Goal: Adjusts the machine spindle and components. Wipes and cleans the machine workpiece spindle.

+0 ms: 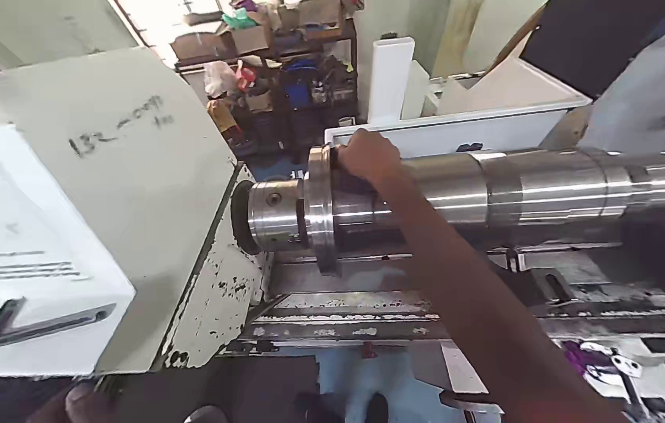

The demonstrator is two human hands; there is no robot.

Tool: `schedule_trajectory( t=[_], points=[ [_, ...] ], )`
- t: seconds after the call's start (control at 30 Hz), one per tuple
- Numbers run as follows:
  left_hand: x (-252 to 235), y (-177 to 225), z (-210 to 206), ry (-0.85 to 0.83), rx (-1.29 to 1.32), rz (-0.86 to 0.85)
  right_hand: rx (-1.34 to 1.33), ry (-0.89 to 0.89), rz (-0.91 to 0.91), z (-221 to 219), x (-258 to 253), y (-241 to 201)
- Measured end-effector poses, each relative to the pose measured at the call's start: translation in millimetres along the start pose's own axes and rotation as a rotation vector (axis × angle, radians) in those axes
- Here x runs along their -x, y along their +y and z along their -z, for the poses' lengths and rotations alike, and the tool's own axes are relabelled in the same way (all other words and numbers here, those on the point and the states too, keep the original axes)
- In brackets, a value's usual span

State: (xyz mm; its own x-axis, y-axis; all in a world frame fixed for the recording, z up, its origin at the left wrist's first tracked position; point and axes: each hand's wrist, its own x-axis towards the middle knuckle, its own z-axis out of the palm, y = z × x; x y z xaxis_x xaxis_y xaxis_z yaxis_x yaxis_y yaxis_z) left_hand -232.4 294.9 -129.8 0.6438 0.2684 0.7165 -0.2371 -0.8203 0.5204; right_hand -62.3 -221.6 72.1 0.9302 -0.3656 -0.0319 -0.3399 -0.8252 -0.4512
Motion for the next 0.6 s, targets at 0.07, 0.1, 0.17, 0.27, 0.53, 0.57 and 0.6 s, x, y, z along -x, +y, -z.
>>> schedule_trajectory(
  t=[0.07,0.1,0.17,0.27,0.53,0.57,0.6],
  points=[
    [-7,19,3,-0.043,-0.079,0.005,0.007,-0.024,-0.02,3,-7,-1],
    [-9,33,6,-0.067,-0.135,0.028,0.009,-0.042,-0.028,4,-10,-2],
    [-11,44,8,-0.09,-0.196,0.048,0.025,-0.071,-0.043,4,-17,-4],
    [-12,40,9,-0.096,-0.193,0.017,0.053,-0.094,-0.035,1,-29,-4],
    [-16,45,11,-0.126,-0.226,0.037,0.095,-0.143,-0.017,-3,-51,-3],
    [-16,47,11,-0.127,-0.228,0.042,0.099,-0.149,-0.018,-4,-52,-3],
    [-17,48,12,-0.128,-0.232,0.043,0.101,-0.154,-0.017,-4,-53,-2]
  ],
)
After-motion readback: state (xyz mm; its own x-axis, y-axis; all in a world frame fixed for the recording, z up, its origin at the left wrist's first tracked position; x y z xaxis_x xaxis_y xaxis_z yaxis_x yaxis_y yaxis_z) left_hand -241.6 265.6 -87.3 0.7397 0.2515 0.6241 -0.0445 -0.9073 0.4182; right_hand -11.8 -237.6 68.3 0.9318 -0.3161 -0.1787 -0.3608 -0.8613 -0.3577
